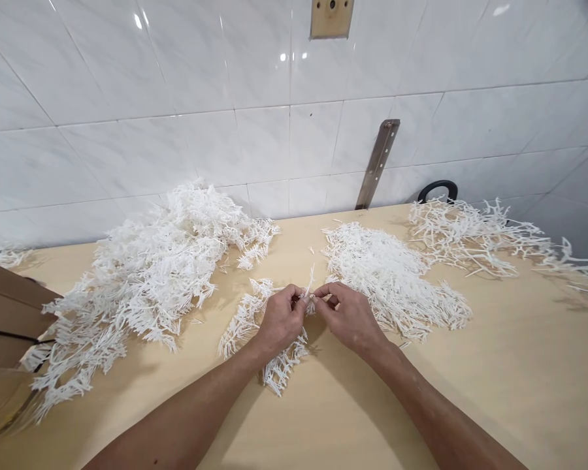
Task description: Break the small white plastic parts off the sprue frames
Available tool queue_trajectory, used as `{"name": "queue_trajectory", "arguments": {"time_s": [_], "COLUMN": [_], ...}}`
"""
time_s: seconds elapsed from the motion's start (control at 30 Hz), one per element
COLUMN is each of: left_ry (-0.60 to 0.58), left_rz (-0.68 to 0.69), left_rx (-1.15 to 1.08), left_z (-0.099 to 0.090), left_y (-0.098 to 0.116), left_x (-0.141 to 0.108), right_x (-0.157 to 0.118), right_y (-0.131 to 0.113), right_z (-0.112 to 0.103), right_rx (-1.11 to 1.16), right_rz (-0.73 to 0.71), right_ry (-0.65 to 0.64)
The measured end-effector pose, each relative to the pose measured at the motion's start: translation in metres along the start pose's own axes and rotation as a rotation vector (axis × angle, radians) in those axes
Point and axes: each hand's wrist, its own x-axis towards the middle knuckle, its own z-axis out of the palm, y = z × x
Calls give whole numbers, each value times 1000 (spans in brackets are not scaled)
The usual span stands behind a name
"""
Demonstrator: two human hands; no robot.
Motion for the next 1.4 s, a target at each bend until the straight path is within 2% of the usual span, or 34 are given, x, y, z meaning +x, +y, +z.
{"name": "queue_trajectory", "arguments": {"time_s": [0.1, 0.2, 0.33, 0.43, 0.57, 0.73, 0.9, 1.03, 1.17, 1.27, 1.33, 1.4], "left_ry": [28, 23, -16, 6, 43, 35, -47, -113, -142, -124, -110, -94], "left_rz": [26, 47, 70, 80, 120, 170, 167, 197, 200, 189, 185, 169], "left_rx": [53, 42, 13, 58, 188, 349, 455, 574, 583, 544, 507, 462], "left_z": [1, 1, -1, -2, -2, 0, -1, -2, -3, -3, -3, -4], "left_y": [-2, -4, -3, -1, -1, -3, -1, -1, -2, -2, -3, -5], "left_x": [-1, 0, 0, 0, -1, -1, -2, -3, 0, 2, 4, 5], "right_x": [-1, -1, -1, -1, -1, -1, -1, -2, -1, 2, 3, 3], "right_y": [2, 1, -4, -7, -5, -3, -3, 1, 1, -4, -7, -7], "right_z": [3, 3, -2, -4, -3, -2, 0, 6, 12, 11, 8, 6], "right_rx": [-59, -64, 2, 59, 91, 50, -2, -116, -230, -167, -36, 103], "right_rz": [-122, -132, 10, 120, 164, 106, 113, 15, -37, 111, 274, 351], "right_ry": [47, 56, -15, -81, -102, -110, -108, -68, -34, -68, -138, -186]}}
